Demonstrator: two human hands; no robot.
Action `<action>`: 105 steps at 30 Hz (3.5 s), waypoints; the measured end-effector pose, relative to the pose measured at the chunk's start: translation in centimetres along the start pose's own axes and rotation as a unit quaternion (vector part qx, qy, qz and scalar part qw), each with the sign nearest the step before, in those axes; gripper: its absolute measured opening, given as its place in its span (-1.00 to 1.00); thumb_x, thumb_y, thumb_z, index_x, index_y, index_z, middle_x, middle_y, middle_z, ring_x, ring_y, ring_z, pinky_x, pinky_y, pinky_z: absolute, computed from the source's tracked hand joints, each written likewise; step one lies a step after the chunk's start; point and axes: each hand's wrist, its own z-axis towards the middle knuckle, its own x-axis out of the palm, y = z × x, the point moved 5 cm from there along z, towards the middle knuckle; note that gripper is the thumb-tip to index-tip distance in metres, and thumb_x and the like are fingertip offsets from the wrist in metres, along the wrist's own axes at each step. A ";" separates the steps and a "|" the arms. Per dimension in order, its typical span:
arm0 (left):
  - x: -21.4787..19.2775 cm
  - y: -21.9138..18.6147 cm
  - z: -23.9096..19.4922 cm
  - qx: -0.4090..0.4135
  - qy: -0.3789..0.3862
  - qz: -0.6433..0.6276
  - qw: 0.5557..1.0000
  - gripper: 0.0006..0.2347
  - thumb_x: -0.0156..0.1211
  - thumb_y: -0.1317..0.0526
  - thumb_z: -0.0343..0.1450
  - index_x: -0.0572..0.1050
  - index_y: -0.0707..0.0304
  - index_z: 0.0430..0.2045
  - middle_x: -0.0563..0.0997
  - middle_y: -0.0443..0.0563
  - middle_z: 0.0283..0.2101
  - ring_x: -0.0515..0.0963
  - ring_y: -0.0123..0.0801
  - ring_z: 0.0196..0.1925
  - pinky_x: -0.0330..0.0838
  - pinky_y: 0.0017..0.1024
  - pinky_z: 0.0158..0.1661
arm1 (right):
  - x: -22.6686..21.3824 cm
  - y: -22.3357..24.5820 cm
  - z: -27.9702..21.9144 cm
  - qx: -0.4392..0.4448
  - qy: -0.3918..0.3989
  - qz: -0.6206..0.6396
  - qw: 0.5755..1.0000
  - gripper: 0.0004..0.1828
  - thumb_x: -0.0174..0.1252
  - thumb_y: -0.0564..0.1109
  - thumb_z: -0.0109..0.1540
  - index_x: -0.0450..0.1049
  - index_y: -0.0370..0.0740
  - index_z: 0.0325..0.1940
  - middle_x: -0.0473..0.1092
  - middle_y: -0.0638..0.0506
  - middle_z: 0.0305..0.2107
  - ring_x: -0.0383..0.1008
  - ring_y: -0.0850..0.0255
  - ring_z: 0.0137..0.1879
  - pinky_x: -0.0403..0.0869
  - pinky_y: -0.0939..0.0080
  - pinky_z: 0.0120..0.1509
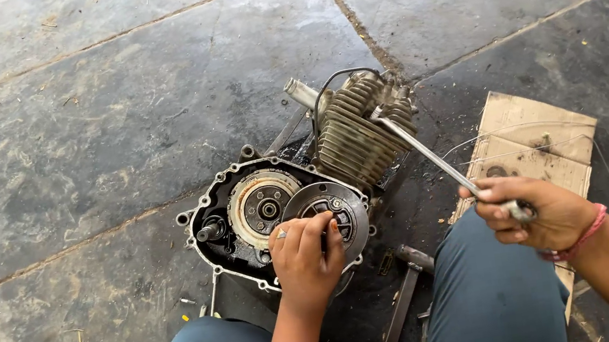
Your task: The person sits on the floor working on a disassembled motorcycle engine. They use a spanner to loosen and tighten bolts on the cylinder head and crankcase, steady the engine with the other hand, and then handle a spark plug, threading a small component onto it by hand.
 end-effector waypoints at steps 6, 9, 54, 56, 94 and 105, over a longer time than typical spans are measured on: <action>-0.1 -0.2 0.0 0.007 -0.008 0.024 1.000 -0.88 0.30 0.29 0.40 0.53 0.18 -0.24 0.61 -0.08 -0.33 0.61 -0.28 -0.25 0.41 -0.30 -0.09 | -6.2 -2.4 2.5 0.044 -0.043 -0.186 0.981 -0.64 0.13 -0.17 0.19 0.39 -0.22 0.07 0.40 0.04 -0.57 0.36 0.35 -0.48 0.31 0.37 -0.47; -0.1 -0.4 -0.1 0.004 -0.003 0.023 1.000 -0.88 0.30 0.29 0.41 0.53 0.18 -0.24 0.61 -0.09 -0.32 0.61 -0.29 -0.25 0.41 -0.31 -0.08 | -4.2 -3.6 2.4 -0.003 0.023 -0.195 0.981 -0.75 0.18 -0.17 0.29 0.39 -0.33 0.01 0.42 -0.01 -0.47 0.40 0.30 -0.41 0.38 0.37 -0.37; 0.0 -0.6 -0.3 -0.003 0.004 0.038 0.999 -0.87 0.26 0.30 0.43 0.54 0.18 -0.18 0.61 -0.06 -0.29 0.60 -0.26 -0.22 0.39 -0.30 -0.03 | 16.2 -2.9 3.9 -0.063 0.045 0.196 0.978 -0.80 0.04 -0.14 0.35 0.43 -0.30 -0.02 0.47 0.07 -0.49 0.46 0.40 -0.51 0.48 0.45 -0.44; 0.2 -0.6 -0.5 -0.002 0.004 0.033 0.999 -0.86 0.26 0.30 0.42 0.54 0.18 -0.18 0.60 -0.07 -0.31 0.60 -0.26 -0.23 0.39 -0.30 -0.04 | 11.1 -3.1 2.1 -0.038 0.036 0.121 0.991 -0.78 0.06 -0.13 0.33 0.42 -0.32 -0.02 0.44 0.09 -0.53 0.39 0.42 -0.55 0.40 0.46 -0.51; 1.5 0.0 -1.1 -0.008 0.028 0.056 0.998 -0.88 0.24 0.34 0.42 0.56 0.24 -0.19 0.57 -0.02 -0.31 0.56 -0.19 -0.20 0.38 -0.24 -0.06 | -32.7 -20.8 7.5 0.052 -0.465 -0.470 0.748 -0.57 0.02 0.12 0.35 0.46 -0.21 0.13 0.50 -0.21 0.02 0.51 -0.13 0.09 0.42 -0.02 0.19; 0.7 -0.1 -0.2 -0.002 0.025 0.018 1.000 -0.88 0.28 0.35 0.41 0.55 0.25 -0.21 0.57 0.00 -0.33 0.57 -0.18 -0.26 0.41 -0.24 -0.09 | -32.2 -9.2 9.8 -0.072 -0.289 -0.775 0.558 -0.71 0.18 0.03 0.27 0.63 -0.17 -0.07 0.57 -0.12 -0.11 0.58 0.02 -0.02 0.54 0.08 0.14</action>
